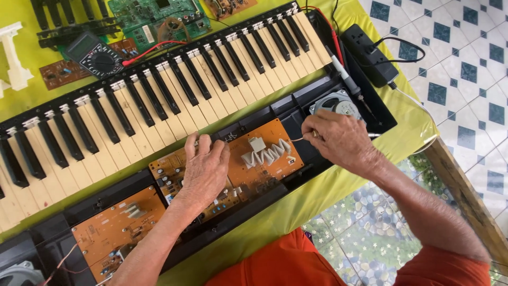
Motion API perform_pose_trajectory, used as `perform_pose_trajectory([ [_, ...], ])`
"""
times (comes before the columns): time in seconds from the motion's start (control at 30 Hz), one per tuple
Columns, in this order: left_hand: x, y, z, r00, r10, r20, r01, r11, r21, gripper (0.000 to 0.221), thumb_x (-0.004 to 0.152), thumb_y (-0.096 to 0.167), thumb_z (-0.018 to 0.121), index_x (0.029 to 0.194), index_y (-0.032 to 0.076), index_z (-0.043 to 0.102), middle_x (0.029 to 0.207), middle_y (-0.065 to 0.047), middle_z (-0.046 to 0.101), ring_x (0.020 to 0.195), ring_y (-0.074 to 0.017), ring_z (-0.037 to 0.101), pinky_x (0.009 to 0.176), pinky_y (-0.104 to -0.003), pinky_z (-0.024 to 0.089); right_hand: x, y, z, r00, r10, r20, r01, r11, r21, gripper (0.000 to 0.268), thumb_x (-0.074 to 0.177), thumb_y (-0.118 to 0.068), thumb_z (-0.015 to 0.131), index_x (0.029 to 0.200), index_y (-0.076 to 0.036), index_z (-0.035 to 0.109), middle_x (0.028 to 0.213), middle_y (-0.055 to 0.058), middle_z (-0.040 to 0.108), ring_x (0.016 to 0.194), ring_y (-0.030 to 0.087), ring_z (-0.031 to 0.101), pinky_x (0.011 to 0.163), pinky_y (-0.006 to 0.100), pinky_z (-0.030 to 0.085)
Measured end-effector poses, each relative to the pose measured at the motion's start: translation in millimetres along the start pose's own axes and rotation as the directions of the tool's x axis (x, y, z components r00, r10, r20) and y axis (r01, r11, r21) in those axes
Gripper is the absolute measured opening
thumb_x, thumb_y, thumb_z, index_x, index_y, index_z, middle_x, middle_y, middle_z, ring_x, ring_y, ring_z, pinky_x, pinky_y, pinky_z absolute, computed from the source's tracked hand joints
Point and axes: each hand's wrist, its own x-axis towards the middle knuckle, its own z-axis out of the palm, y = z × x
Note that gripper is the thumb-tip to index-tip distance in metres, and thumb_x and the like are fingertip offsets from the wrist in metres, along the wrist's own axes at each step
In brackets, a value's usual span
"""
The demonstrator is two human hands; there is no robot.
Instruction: Repairing an electronic keyboard by soldering wires to circuit boards and checking internal connections.
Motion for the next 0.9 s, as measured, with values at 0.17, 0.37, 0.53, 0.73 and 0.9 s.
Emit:
perform_pose_trajectory([
  [0.17, 2, -11, -3, 0.997, 0.001, -0.076, -0.01, 0.992, -0.128, 0.021, 0.082, -0.002, 0.067, 0.102, -0.001, 0.073, 0.085, -0.012, 0.058, 0.098, -0.0285, 0.045, 0.112, -0.059, 0.026, 16, -31, -28, 0.967, -0.25, -0.046, 0.246, 0.966, -0.082, 0.015, 0.101, -0.033, 0.061, 0.089, -0.023, 0.059, 0.08, -0.003, 0.051, 0.074, 0.024, 0.067, 0.06, 0.04, 0.056],
  [0.37, -1, -21, -14, 0.998, -0.025, -0.055, 0.014, 0.982, -0.19, 0.021, 0.082, -0.002, 0.068, 0.102, 0.002, 0.075, 0.086, -0.01, 0.062, 0.096, -0.0245, 0.046, 0.106, -0.051, 0.034, 43, -75, -18, 0.879, -0.47, -0.082, 0.469, 0.883, -0.023, 0.012, 0.092, -0.022, 0.072, 0.089, -0.024, 0.06, 0.08, -0.007, 0.051, 0.079, 0.021, 0.066, 0.058, 0.038, 0.056],
  [0.53, -6, -26, -8, 0.994, -0.11, -0.014, 0.103, 0.965, -0.241, 0.024, 0.083, -0.001, 0.067, 0.104, 0.007, 0.075, 0.098, -0.007, 0.064, 0.104, -0.0241, 0.046, 0.105, -0.048, 0.033, 55, -107, -13, 0.848, -0.52, 0.104, 0.519, 0.854, 0.041, 0.005, 0.098, -0.022, 0.069, 0.098, -0.017, 0.07, 0.078, -0.001, 0.06, 0.091, 0.018, 0.063, 0.071, 0.034, 0.061],
  [0.73, -7, -28, -36, 0.992, -0.126, 0.023, 0.128, 0.976, -0.175, 0.018, 0.087, 0.002, 0.069, 0.101, 0.011, 0.077, 0.097, -0.004, 0.06, 0.106, -0.0222, 0.042, 0.108, -0.051, 0.03, 59, -110, 29, 0.78, -0.599, 0.179, 0.592, 0.8, 0.099, 0.005, 0.095, -0.017, 0.071, 0.099, -0.014, 0.07, 0.077, 0.001, 0.056, 0.095, 0.02, 0.061, 0.07, 0.039, 0.062],
  [0.9, -21, -16, -42, 0.984, -0.143, 0.104, 0.152, 0.985, -0.085, 0.016, 0.09, 0.006, 0.07, 0.102, 0.013, 0.078, 0.097, -0.003, 0.062, 0.107, -0.0224, 0.042, 0.11, -0.051, 0.03, 61, -97, 64, 0.711, -0.648, 0.272, 0.671, 0.741, 0.012, 0.017, 0.089, -0.015, 0.077, 0.093, -0.015, 0.061, 0.072, 0.002, 0.06, 0.103, 0.021, 0.052, 0.062, 0.038, 0.059],
])
